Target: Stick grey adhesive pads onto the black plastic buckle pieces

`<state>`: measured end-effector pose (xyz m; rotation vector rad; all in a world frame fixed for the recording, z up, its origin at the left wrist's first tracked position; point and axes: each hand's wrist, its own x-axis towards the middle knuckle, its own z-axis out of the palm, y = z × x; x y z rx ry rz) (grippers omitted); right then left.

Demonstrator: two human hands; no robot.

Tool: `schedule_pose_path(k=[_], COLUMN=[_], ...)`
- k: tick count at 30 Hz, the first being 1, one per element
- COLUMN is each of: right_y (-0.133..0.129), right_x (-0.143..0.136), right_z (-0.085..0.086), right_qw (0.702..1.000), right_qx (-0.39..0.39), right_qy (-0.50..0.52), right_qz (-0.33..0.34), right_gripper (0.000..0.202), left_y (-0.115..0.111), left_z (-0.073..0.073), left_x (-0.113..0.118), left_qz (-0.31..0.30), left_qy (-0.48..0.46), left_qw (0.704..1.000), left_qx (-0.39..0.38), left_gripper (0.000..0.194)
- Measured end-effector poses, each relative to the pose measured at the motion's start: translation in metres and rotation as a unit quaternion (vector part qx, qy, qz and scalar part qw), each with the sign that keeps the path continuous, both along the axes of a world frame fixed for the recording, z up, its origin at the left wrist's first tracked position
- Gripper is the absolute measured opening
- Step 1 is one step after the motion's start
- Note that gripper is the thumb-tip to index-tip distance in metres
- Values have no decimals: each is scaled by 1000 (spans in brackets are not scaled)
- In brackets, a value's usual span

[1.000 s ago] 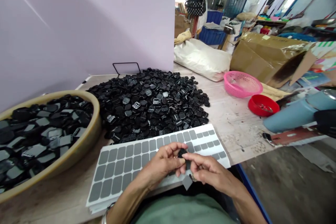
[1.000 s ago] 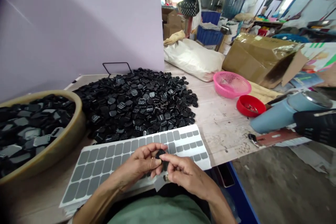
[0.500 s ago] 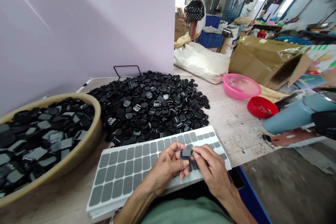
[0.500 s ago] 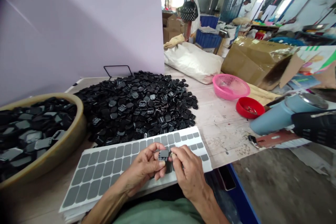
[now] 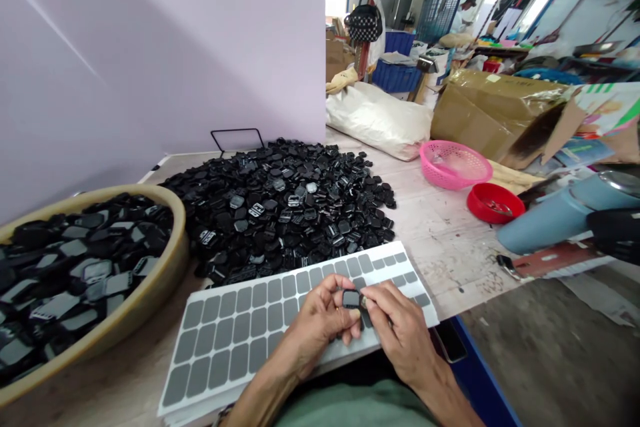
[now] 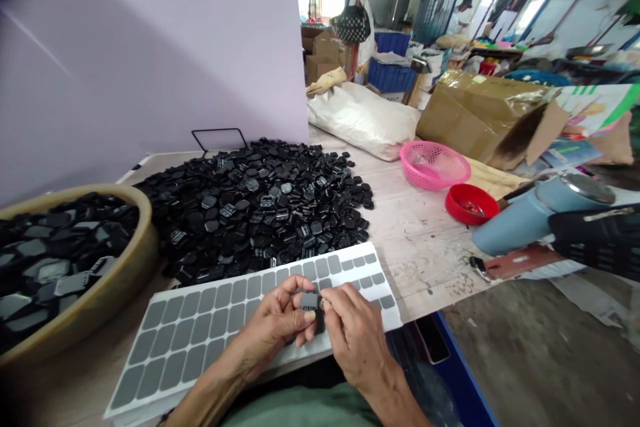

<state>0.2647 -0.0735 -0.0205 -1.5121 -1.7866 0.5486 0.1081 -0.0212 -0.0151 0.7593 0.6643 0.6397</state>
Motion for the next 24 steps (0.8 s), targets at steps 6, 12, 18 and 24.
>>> schedule_pose_path(k=[6,12,18,24], right_y=[1,0,1,1], right_x=[2,1,0,3], right_z=[3,1,-1,-1], right_qw=[1000,999,1000,1000], right_qx=[-9,-4,-5,0], right_qy=[8,40,21,-18], right_qz=[5,0,8,18], right_gripper=[22,22,24,23], left_y=[0,3,3,4], left_z=[2,-3,-4,-1], left_x=[0,-3,-5,-4], left_qz=[4,-2,-7,-3], left_qy=[5,-10,-12,8], left_qw=[1000,1000,1000,1000], left_qx=[-7,-19,-26,-16], left_gripper=[37,39,38,42])
